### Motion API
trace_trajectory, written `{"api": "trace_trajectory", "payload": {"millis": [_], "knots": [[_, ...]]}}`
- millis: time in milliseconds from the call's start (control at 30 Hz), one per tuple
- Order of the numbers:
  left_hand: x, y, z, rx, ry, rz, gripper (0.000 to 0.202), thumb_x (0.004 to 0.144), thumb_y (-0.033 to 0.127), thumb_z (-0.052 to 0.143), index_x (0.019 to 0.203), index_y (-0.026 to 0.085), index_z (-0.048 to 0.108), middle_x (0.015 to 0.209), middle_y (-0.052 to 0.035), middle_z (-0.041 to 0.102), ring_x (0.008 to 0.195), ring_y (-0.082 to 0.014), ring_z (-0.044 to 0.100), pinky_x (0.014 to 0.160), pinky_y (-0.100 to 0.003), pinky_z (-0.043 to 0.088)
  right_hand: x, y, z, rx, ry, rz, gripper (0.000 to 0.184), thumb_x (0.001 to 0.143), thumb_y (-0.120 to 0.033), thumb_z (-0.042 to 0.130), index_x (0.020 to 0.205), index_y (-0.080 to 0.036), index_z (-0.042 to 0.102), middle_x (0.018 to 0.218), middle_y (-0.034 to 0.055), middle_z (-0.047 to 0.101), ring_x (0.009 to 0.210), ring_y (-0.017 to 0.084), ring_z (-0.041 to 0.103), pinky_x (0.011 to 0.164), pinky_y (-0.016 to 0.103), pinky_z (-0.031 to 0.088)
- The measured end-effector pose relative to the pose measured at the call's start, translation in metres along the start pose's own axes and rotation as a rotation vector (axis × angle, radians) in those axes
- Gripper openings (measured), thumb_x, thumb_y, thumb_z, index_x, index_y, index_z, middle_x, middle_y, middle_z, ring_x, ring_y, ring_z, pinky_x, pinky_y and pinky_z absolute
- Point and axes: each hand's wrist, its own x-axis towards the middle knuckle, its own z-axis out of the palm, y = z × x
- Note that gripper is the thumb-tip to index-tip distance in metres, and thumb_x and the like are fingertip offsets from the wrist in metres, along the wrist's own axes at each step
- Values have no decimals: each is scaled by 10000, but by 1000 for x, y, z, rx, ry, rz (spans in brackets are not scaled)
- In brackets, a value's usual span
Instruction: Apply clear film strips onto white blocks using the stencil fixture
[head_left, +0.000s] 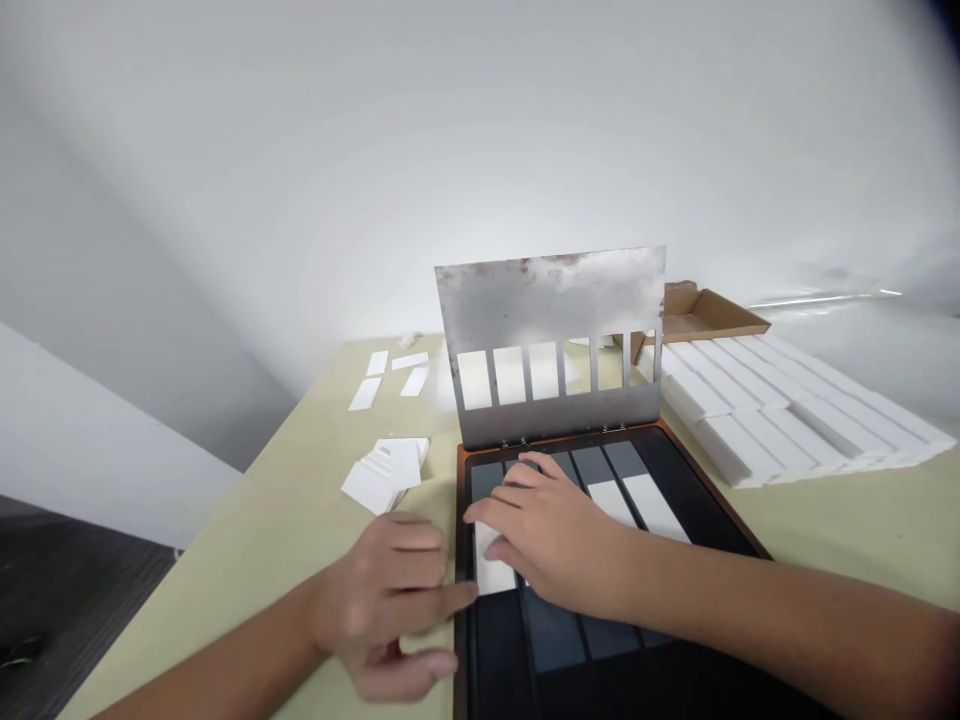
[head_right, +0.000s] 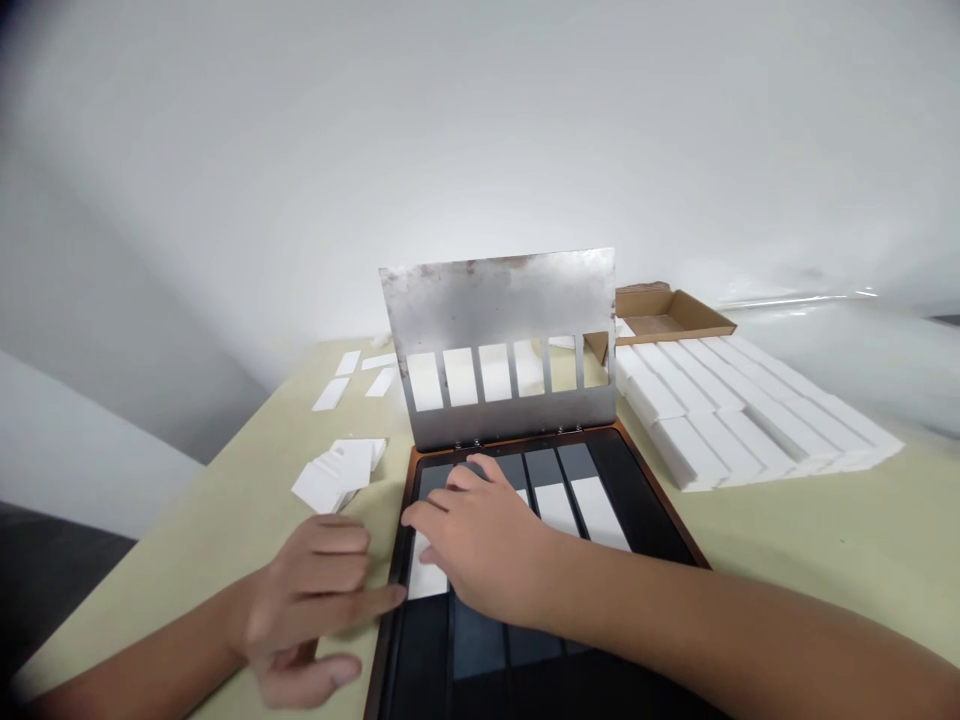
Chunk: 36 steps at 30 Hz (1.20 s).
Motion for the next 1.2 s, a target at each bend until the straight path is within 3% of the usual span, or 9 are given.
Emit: {"api": "trace_trajectory", "payload": {"millis": [100,367,667,767,833,900,1000,1100,1200], "knots": [[3,4,0,-19,-86,3,413,1040,417,451,1144,118,715,567,-10,520,460,-209,418,458,-372,246,0,1,0,0,-7,3,227,1049,-194,561,1258,-216,647,1029,41,757,1059,249,568,1142,468,261],[1,-10,1,-27,-103,-74,355,1048,371,469,1187,159,717,621,-25,557,523,-210,447,500,-353,299,-4,2,1,-11,-27,-29,369,941,-85,577,1286,-204,626,1012,51,737,1071,257,559,1203,499,192],[0,-16,-3,43,-167,-91,348,1071,343,475,1236,164,724,641,-30,578,546,-205,452,523,-352,312,-6,-1,-10,10,-81,-59,379,969,-131,565,1341,-191,603,1051,54,726,1092,265,526,1216,554,142],[-1,-16,-3,57,-172,-97,342,1068,349,481,1216,167,731,665,-41,600,558,-204,474,528,-352,320,-6,-1,-10,56,-70,-48,336,1017,-323,635,1328,-196,617,1057,54,731,1110,269,534,1218,557,147],[-2,-17,-2,61,-176,-102,346,1068,354,488,1231,163,726,679,-47,618,567,-206,483,534,-353,322,-5,-2,-10,85,-65,-26,429,988,-483,701,1299,-195,637,1047,56,730,1112,271,544,1220,554,154],[-3,-18,-1,62,-188,-111,348,1071,351,491,1255,163,719,695,-49,632,573,-210,489,540,-354,327,-5,-4,-10,91,-60,-5,474,958,-539,735,1272,-195,652,1026,53,723,1101,267,553,1223,543,162],[-4,-19,0,61,-196,-120,340,1072,334,494,1271,166,712,712,-46,645,577,-213,496,545,-353,337,-3,-5,-10,89,-48,20,383,976,-493,726,1222,-205,672,994,42,713,1076,255,557,1212,514,191],[-4,-19,-1,66,-157,-95,338,1064,313,491,1270,150,703,678,-34,618,556,-209,489,533,-350,316,-2,-3,-8,88,-42,28,216,1025,-319,661,1214,-216,672,1010,40,729,1074,245,558,1192,493,207],[-2,-12,-4,69,-67,-32,342,1038,310,485,1224,128,706,612,-16,558,514,-200,463,515,-346,268,-1,2,-4,94,-27,32,244,1028,-197,609,1266,-226,655,1057,33,753,1087,240,558,1184,482,198]]}}
